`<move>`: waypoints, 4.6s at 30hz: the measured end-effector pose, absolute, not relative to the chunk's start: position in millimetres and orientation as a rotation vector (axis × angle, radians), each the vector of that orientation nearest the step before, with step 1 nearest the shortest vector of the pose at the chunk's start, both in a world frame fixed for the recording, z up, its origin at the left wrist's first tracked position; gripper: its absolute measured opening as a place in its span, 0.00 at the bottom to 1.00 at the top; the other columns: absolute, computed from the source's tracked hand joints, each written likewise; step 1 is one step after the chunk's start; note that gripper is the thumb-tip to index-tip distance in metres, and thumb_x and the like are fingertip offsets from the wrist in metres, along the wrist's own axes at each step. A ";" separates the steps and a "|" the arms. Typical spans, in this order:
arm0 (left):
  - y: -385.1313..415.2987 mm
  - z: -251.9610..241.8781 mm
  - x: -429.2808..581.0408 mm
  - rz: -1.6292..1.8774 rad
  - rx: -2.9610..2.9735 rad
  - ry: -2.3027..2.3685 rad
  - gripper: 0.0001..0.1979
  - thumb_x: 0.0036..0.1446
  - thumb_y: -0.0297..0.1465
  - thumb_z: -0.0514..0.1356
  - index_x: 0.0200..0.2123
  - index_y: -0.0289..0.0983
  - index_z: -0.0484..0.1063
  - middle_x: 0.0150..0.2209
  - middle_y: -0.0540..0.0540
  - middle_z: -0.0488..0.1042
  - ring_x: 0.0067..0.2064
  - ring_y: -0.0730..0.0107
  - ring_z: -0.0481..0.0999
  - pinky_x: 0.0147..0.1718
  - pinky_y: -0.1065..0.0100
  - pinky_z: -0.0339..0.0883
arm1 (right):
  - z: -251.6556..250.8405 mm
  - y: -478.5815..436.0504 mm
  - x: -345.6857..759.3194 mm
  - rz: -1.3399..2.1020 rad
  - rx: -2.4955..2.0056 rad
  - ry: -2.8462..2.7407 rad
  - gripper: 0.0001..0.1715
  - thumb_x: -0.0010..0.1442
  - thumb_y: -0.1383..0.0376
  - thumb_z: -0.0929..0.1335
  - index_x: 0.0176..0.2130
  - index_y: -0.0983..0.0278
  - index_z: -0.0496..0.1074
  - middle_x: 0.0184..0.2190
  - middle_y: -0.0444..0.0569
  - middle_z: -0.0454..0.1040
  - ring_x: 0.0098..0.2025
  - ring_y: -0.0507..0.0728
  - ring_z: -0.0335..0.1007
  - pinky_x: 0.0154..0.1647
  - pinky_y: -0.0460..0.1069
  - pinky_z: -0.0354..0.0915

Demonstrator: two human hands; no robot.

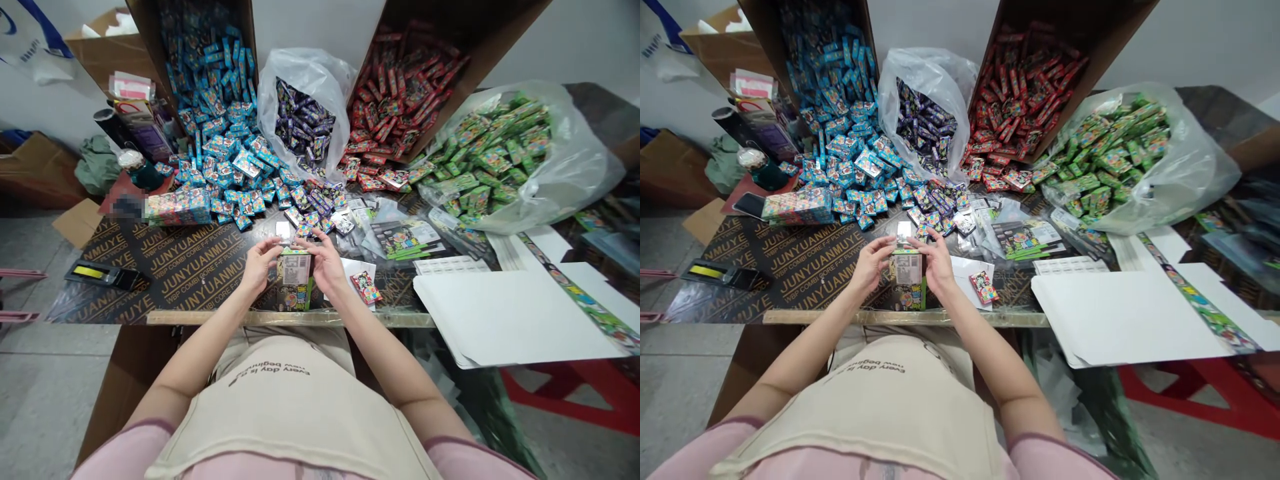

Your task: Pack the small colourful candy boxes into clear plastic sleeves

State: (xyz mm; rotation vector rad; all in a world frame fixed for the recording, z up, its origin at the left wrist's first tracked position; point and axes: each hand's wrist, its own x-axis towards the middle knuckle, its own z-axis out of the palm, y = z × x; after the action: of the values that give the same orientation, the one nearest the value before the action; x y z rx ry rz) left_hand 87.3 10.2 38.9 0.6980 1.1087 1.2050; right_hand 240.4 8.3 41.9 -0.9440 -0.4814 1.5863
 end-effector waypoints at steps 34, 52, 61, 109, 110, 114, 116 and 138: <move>28.0 60.9 74.5 0.770 2.369 1.004 0.12 0.60 0.30 0.55 0.41 0.41 0.79 0.28 0.47 0.67 0.30 0.70 0.68 0.29 0.69 0.60 | -4.0 0.8 358.7 0.434 -1.533 -1.384 0.12 0.60 0.62 0.66 0.42 0.59 0.77 0.43 0.52 0.73 0.48 0.60 0.67 0.52 0.56 0.62; 23.9 49.7 78.6 0.914 2.267 1.041 0.11 0.61 0.32 0.57 0.40 0.43 0.80 0.29 0.48 0.67 0.31 0.70 0.68 0.30 0.69 0.62 | -66.4 -6.8 413.6 0.163 -1.953 -1.935 0.13 0.61 0.68 0.61 0.33 0.64 0.73 0.32 0.54 0.73 0.40 0.62 0.62 0.42 0.54 0.53; 19.8 45.2 82.2 0.958 2.230 1.109 0.12 0.61 0.31 0.56 0.40 0.42 0.80 0.30 0.47 0.67 0.32 0.70 0.67 0.32 0.68 0.63 | -57.0 -6.0 415.3 0.134 -2.034 -1.939 0.12 0.64 0.69 0.57 0.38 0.65 0.68 0.31 0.53 0.75 0.36 0.61 0.66 0.42 0.54 0.49; 0.7 47.7 15.5 0.746 2.294 1.720 0.17 0.62 0.38 0.53 0.35 0.36 0.79 0.29 0.45 0.68 0.32 0.64 0.68 0.33 0.65 0.63 | 8.4 18.3 324.6 0.695 -1.630 -1.444 0.12 0.59 0.61 0.63 0.43 0.61 0.69 0.39 0.51 0.70 0.43 0.59 0.67 0.46 0.53 0.62; 0.5 44.8 0.2 0.573 2.336 1.838 0.20 0.62 0.41 0.52 0.30 0.36 0.79 0.28 0.43 0.69 0.33 0.61 0.69 0.34 0.62 0.63 | 0.3 14.8 346.2 0.500 -1.782 -1.504 0.10 0.59 0.63 0.64 0.40 0.62 0.71 0.39 0.53 0.70 0.46 0.61 0.65 0.49 0.55 0.60; 2.8 27.8 -22.1 0.140 2.487 1.674 0.20 0.57 0.46 0.57 0.33 0.36 0.79 0.35 0.39 0.75 0.42 0.50 0.71 0.43 0.55 0.62 | -34.1 0.0 407.4 0.310 -2.164 -1.581 0.08 0.56 0.66 0.66 0.32 0.64 0.76 0.34 0.55 0.69 0.44 0.64 0.64 0.48 0.58 0.59; 4.8 18.3 -6.1 0.096 2.481 1.378 0.19 0.54 0.44 0.61 0.44 0.38 0.76 0.43 0.39 0.76 0.47 0.52 0.70 0.48 0.56 0.60 | -46.9 -3.9 416.0 0.370 -2.155 -1.613 0.06 0.55 0.67 0.67 0.30 0.64 0.76 0.33 0.53 0.69 0.41 0.63 0.64 0.47 0.57 0.59; 24.0 55.2 43.3 0.878 1.916 1.233 0.28 0.53 0.39 0.63 0.57 0.43 0.64 0.38 0.48 0.69 0.33 0.70 0.68 0.28 0.72 0.63 | -67.7 -8.0 408.1 0.642 -1.918 -1.577 0.04 0.50 0.67 0.67 0.27 0.65 0.72 0.22 0.44 0.73 0.24 0.52 0.65 0.31 0.47 0.63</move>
State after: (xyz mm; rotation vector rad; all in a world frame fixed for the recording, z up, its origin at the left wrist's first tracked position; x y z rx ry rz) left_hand 43.3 24.0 55.2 1.9159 1.2334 0.8783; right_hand 408.1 -8.0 -67.7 -1.9175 -1.5769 0.6424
